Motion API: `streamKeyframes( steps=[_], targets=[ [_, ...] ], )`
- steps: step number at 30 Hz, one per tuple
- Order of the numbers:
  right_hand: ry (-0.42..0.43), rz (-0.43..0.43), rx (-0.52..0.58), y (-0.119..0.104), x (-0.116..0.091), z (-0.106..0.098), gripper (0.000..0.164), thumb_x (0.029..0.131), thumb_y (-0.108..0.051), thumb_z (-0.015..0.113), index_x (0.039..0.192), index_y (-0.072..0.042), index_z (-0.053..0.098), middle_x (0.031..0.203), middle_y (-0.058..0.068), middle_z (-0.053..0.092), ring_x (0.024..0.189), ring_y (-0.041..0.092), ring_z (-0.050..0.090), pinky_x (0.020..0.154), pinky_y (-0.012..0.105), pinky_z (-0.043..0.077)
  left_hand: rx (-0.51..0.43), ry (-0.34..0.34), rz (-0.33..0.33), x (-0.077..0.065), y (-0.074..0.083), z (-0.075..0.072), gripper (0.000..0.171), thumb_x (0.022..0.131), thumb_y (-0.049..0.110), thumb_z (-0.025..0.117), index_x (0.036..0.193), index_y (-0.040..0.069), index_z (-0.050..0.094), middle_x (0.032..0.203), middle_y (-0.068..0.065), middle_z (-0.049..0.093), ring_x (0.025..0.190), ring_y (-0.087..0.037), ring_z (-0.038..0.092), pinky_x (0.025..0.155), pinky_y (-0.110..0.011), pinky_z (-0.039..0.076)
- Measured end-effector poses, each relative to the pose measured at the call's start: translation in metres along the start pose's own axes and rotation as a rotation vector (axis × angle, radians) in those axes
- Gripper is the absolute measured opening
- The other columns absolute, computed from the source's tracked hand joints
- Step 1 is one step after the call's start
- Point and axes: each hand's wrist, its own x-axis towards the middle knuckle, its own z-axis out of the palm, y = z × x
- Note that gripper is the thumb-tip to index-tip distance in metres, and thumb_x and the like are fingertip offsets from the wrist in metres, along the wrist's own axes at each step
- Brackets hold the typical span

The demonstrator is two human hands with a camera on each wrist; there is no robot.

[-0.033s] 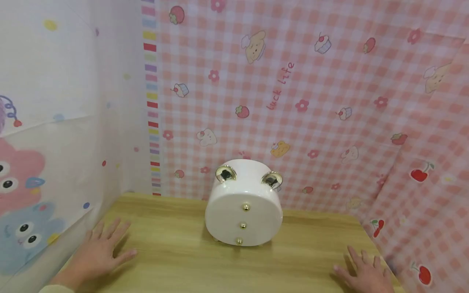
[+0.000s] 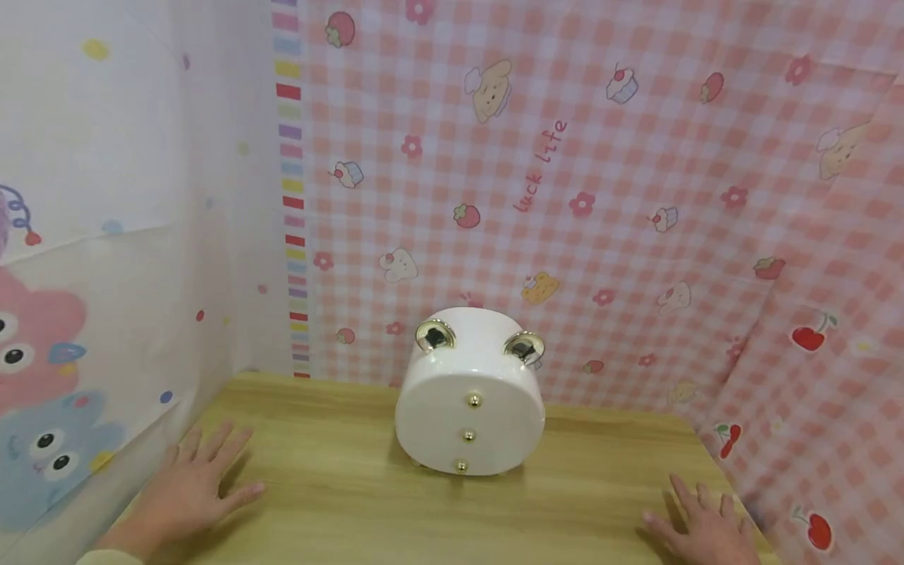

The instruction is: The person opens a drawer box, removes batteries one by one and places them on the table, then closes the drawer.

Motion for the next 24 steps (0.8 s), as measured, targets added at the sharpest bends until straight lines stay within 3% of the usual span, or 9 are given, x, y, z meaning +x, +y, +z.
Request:
streamKeyframes(
  steps=[14,24],
  targets=[
    [0.033,-0.014,0.000,-0.013,0.006,0.005,0.112,0.095,-0.088,0.043,0.166,-0.003,0.029,0.159,0.050,0.029,0.139,0.084,0.017,0.102,0.096,0.024,-0.024,0.006,0.002,0.012,0.006,0.000,0.092,0.094,0.067,0.069,0.161,0.009,0.045,0.163,-0.032,0.043,0.143,-0.074,0.033,0.110,-0.088,0.029],
    [0.016,-0.046,0.021,-0.021,0.006,0.001,0.111,0.096,-0.084,0.046,0.165,0.001,0.030,0.157,0.051,0.031,0.138,0.083,0.024,0.099,0.096,0.027,-0.022,-0.019,-0.006,0.011,0.007,0.003,0.092,0.094,0.068,0.068,0.160,0.007,0.048,0.163,-0.030,0.045,0.143,-0.072,0.037,0.109,-0.088,0.032]
  ],
)
